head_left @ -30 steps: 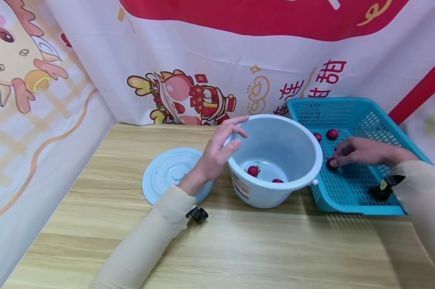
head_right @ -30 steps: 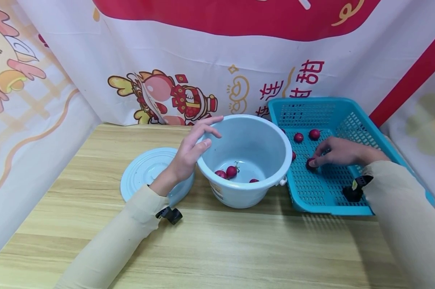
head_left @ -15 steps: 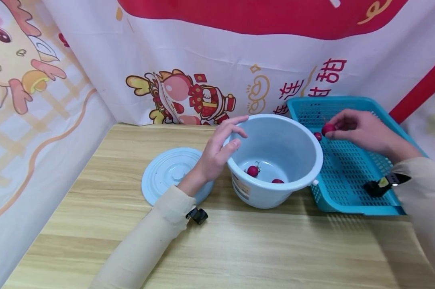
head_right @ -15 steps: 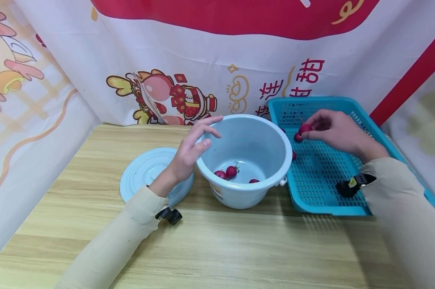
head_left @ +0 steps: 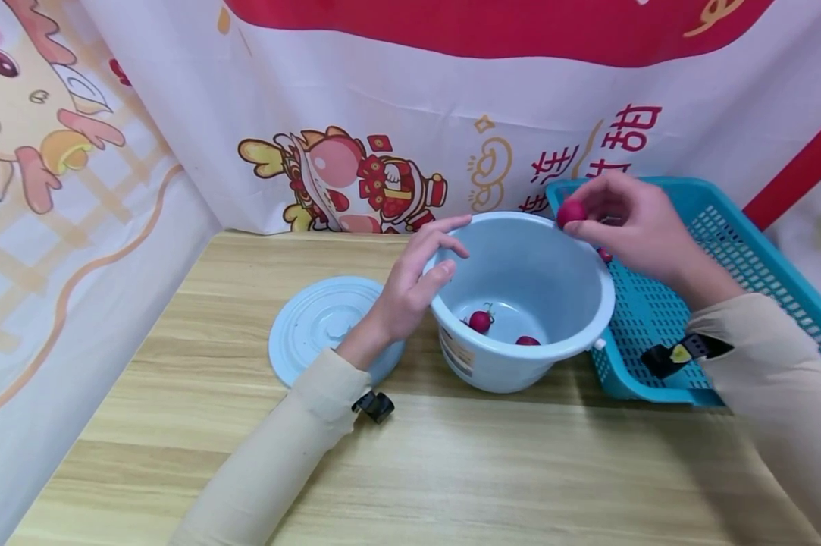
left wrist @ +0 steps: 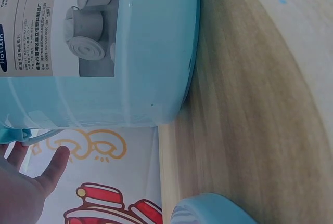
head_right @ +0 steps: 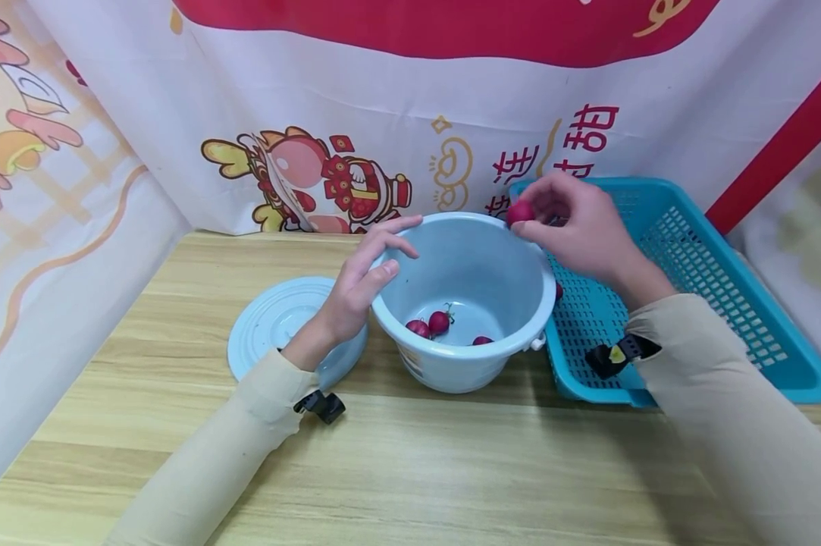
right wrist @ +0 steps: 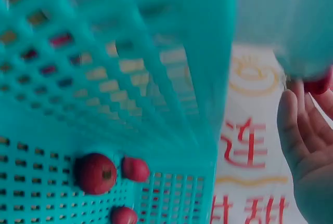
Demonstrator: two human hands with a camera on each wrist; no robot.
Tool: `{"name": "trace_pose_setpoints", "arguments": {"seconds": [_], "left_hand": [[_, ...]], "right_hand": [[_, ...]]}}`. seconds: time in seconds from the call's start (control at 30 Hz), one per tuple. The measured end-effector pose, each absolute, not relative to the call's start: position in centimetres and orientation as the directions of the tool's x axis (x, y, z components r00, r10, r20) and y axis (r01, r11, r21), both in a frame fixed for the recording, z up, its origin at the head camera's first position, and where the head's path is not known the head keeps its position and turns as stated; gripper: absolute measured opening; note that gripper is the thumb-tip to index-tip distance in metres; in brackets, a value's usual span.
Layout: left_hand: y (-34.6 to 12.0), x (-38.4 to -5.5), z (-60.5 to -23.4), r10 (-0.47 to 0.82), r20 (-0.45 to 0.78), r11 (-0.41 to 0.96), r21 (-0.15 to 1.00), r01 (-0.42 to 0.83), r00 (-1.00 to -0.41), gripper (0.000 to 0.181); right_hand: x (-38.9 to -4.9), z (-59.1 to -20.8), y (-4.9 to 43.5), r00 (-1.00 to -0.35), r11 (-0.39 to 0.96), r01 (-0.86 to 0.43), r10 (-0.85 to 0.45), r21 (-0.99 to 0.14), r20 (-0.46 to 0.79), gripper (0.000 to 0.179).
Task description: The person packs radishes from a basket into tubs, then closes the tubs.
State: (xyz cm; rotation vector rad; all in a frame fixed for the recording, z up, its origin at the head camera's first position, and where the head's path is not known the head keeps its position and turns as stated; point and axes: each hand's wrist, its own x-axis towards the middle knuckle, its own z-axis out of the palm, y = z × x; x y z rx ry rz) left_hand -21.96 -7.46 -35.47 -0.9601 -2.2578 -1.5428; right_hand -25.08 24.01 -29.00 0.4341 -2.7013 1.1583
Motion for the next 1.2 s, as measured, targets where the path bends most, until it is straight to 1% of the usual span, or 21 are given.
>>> {"name": "trace_pose_setpoints", "arguments": {"seconds": [0.13, 0.27, 0.43, 0.67, 0.9, 1.2], "left_hand": [[-7.4, -22.0, -35.5, 0.381, 0.539, 0.221, 0.736, 0.64, -0.751, 0.039], [-7.2, -22.0, -35.4, 0.386, 0.543, 0.218, 0.732, 0.645, -0.746, 0.038], [-7.2, -22.0, -35.4, 0.385, 0.542, 0.216, 0.734, 0.644, -0.747, 0.037], [-7.4, -22.0, -35.7, 0.378, 0.54, 0.204, 0.744, 0.636, -0.752, 0.037], [-7.5, -22.1, -35.8, 0.372, 0.543, 0.199, 0.746, 0.636, -0.753, 0.036], [-7.5, -22.1, -35.8, 0.375, 0.54, 0.2, 0.746, 0.635, -0.753, 0.037]], "right_hand": [[-24.8, -29.1, 22.9, -0.923, 0.654, -0.38, -0.224, -0.654, 0.312, 0.049], [-24.4, -29.6, 22.8, -0.909, 0.663, -0.404, -0.212, -0.63, 0.359, 0.05], [-24.1, -29.9, 22.7, -0.886, 0.676, -0.445, -0.238, -0.588, 0.398, 0.052], [-24.3, -30.1, 22.5, -0.891, 0.658, -0.448, -0.278, -0.605, 0.358, 0.057], [-24.5, -30.2, 22.4, -0.884, 0.638, -0.467, -0.309, -0.612, 0.351, 0.055], [-24.8, -30.5, 22.7, -0.901, 0.622, -0.434, -0.32, -0.652, 0.294, 0.052]]}}
